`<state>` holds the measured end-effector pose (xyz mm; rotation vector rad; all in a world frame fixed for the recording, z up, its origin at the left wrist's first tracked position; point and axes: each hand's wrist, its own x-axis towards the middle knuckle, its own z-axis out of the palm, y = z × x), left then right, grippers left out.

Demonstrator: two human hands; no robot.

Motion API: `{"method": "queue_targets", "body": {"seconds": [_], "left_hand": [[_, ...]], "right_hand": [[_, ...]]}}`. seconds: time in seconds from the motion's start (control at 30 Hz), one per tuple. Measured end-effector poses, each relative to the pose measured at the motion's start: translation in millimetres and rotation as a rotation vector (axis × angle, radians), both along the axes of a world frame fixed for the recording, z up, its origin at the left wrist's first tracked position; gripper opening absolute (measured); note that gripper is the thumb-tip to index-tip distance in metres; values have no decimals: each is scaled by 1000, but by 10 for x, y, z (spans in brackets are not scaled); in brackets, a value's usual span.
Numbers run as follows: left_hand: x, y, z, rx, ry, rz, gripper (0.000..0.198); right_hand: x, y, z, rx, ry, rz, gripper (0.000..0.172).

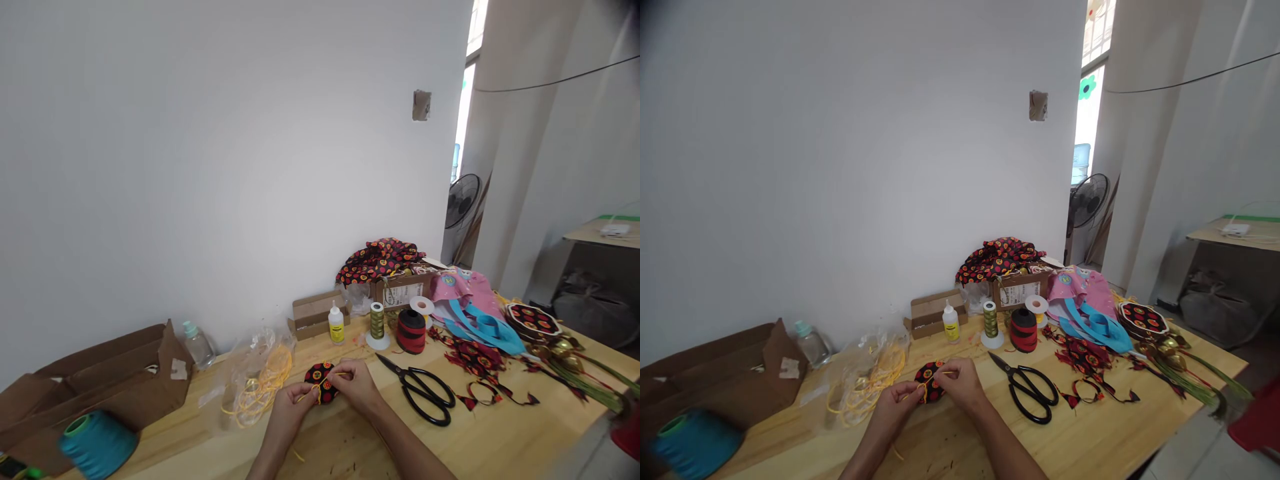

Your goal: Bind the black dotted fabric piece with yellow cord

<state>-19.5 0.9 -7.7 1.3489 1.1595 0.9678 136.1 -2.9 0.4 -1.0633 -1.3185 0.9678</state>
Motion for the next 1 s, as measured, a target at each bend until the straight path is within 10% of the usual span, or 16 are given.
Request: {"method": "queue_targets", "body": {"seconds": [0.37,0.67,1.0], "left_hand": [[45,-42,91,70,-7,64,22],[54,-64,128,97,35,-10,22],[60,-81,160,88,38,8,21]], "right_hand": [[81,24,-4,156,-113,-209,16],[-20,-40,3,309,-356,86,20],[-44,-46,-37,271,-396,105,19]]}}
